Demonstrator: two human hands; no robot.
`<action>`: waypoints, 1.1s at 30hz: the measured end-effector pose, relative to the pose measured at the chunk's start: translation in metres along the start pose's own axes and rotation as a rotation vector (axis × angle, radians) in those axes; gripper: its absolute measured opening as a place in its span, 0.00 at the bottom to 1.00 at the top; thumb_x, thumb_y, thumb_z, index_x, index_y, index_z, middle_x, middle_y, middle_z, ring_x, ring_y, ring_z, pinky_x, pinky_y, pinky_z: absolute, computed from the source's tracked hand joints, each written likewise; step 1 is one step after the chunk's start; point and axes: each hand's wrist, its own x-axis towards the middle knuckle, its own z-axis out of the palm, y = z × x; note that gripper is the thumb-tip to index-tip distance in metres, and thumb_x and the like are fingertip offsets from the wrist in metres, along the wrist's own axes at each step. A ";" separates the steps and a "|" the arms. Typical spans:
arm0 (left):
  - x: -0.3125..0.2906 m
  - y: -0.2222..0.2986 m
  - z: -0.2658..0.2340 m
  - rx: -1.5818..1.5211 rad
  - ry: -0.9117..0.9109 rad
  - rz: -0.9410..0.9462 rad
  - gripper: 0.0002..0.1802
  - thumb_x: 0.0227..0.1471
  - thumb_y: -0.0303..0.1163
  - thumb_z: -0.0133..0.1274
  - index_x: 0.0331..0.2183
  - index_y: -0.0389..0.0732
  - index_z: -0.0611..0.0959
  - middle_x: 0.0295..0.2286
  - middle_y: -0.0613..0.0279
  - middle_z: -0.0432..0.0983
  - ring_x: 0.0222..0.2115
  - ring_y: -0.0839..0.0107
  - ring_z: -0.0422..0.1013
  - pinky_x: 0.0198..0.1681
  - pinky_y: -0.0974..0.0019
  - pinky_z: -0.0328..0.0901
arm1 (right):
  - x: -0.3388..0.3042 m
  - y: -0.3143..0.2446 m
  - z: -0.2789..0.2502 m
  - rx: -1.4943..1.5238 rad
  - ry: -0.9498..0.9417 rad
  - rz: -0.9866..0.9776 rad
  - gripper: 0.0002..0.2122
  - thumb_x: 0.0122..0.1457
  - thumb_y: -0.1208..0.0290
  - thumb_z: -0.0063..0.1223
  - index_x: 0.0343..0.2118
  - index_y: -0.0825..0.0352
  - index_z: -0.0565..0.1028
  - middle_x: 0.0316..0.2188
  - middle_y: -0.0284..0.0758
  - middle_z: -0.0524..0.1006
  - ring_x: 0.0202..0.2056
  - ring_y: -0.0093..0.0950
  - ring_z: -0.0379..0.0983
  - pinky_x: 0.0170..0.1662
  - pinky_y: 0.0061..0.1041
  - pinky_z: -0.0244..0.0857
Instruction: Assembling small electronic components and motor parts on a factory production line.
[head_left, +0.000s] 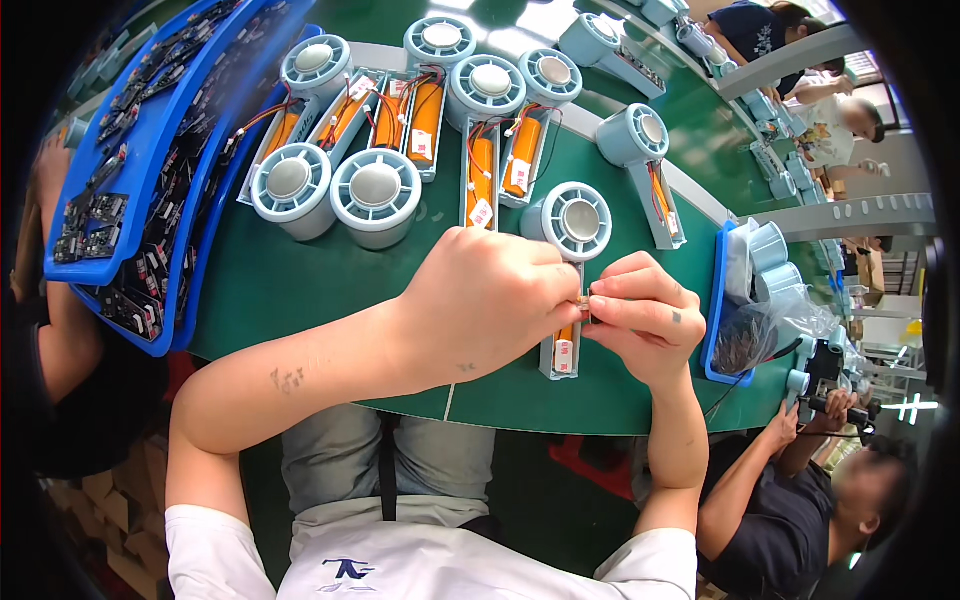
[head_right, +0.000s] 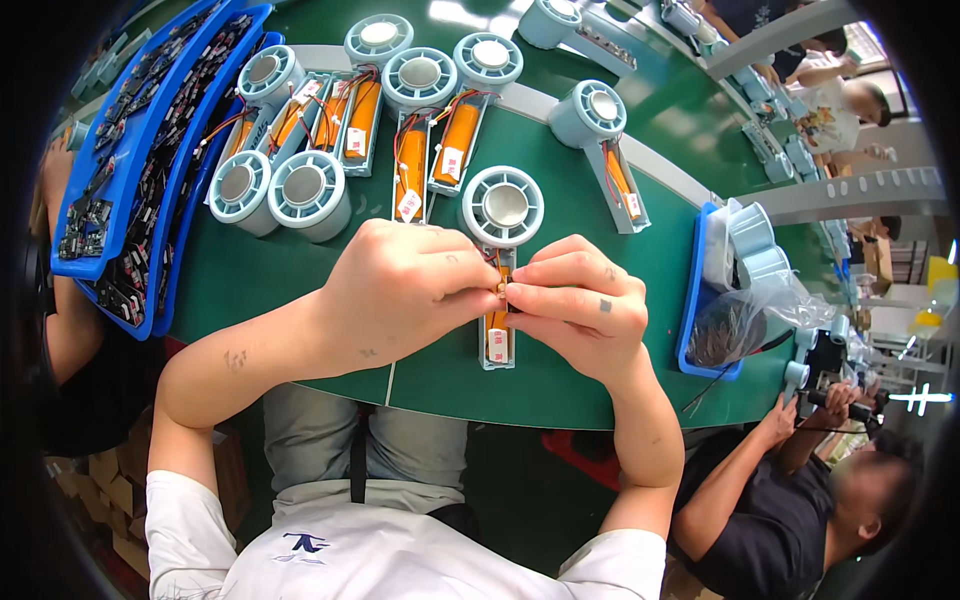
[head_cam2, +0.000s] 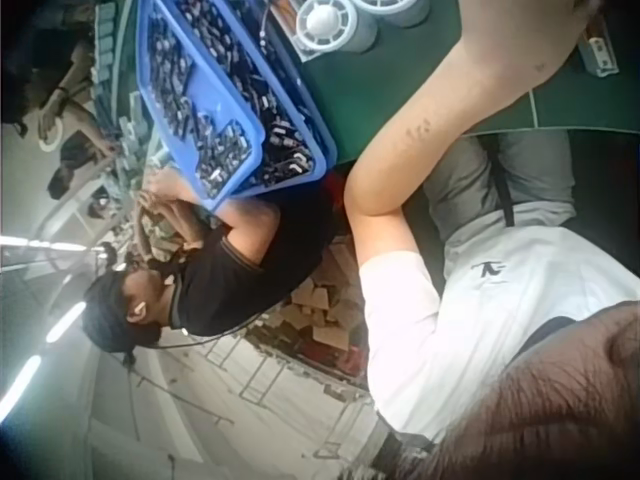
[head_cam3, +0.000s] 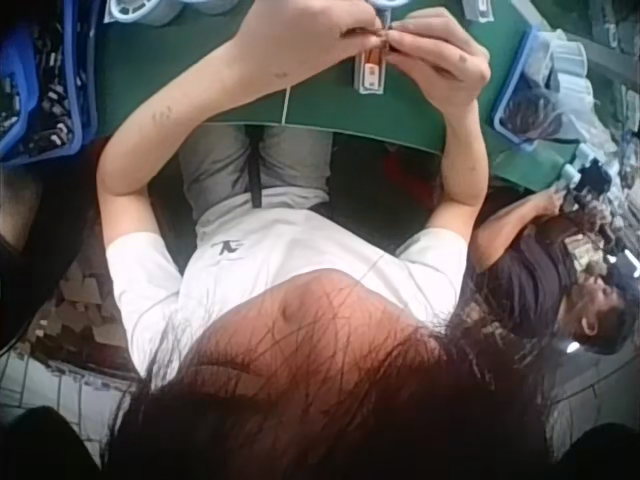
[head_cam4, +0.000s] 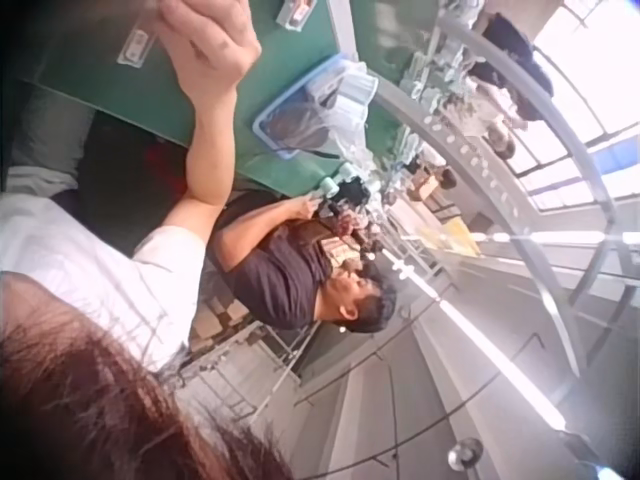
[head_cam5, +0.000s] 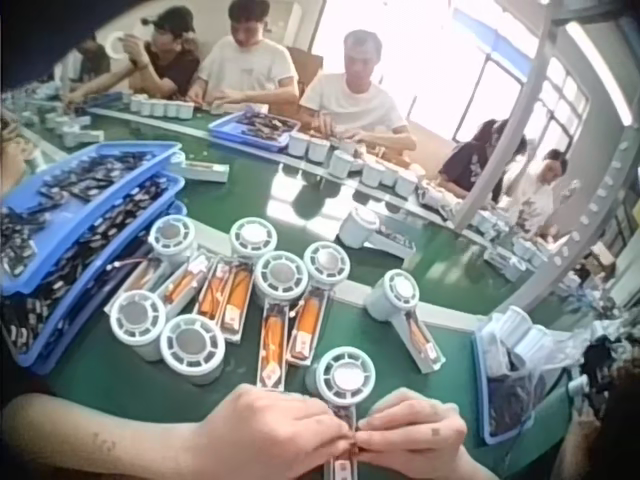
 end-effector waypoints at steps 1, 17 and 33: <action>0.001 0.000 -0.001 -0.001 0.001 0.000 0.09 0.46 0.32 0.64 0.21 0.42 0.81 0.22 0.65 0.78 0.24 0.64 0.77 0.24 0.61 0.70 | -0.001 0.000 0.000 0.041 0.004 0.022 0.17 0.38 0.80 0.75 0.36 0.69 0.85 0.33 0.36 0.80 0.32 0.32 0.76 0.33 0.26 0.71; 0.014 -0.003 -0.016 -0.197 -0.196 -0.051 0.10 0.41 0.28 0.69 0.30 0.40 0.88 0.24 0.60 0.83 0.25 0.67 0.80 0.27 0.70 0.72 | -0.002 -0.005 0.002 0.256 0.000 0.151 0.17 0.39 0.80 0.76 0.36 0.70 0.84 0.32 0.37 0.80 0.32 0.30 0.76 0.34 0.25 0.71; 0.001 0.011 -0.006 0.436 -0.045 -0.015 0.18 0.51 0.38 0.64 0.40 0.41 0.79 0.27 0.61 0.73 0.20 0.62 0.75 0.23 0.63 0.70 | -0.015 0.006 0.005 -0.030 0.327 0.203 0.17 0.48 0.90 0.66 0.42 0.72 0.78 0.42 0.40 0.75 0.38 0.26 0.75 0.40 0.23 0.72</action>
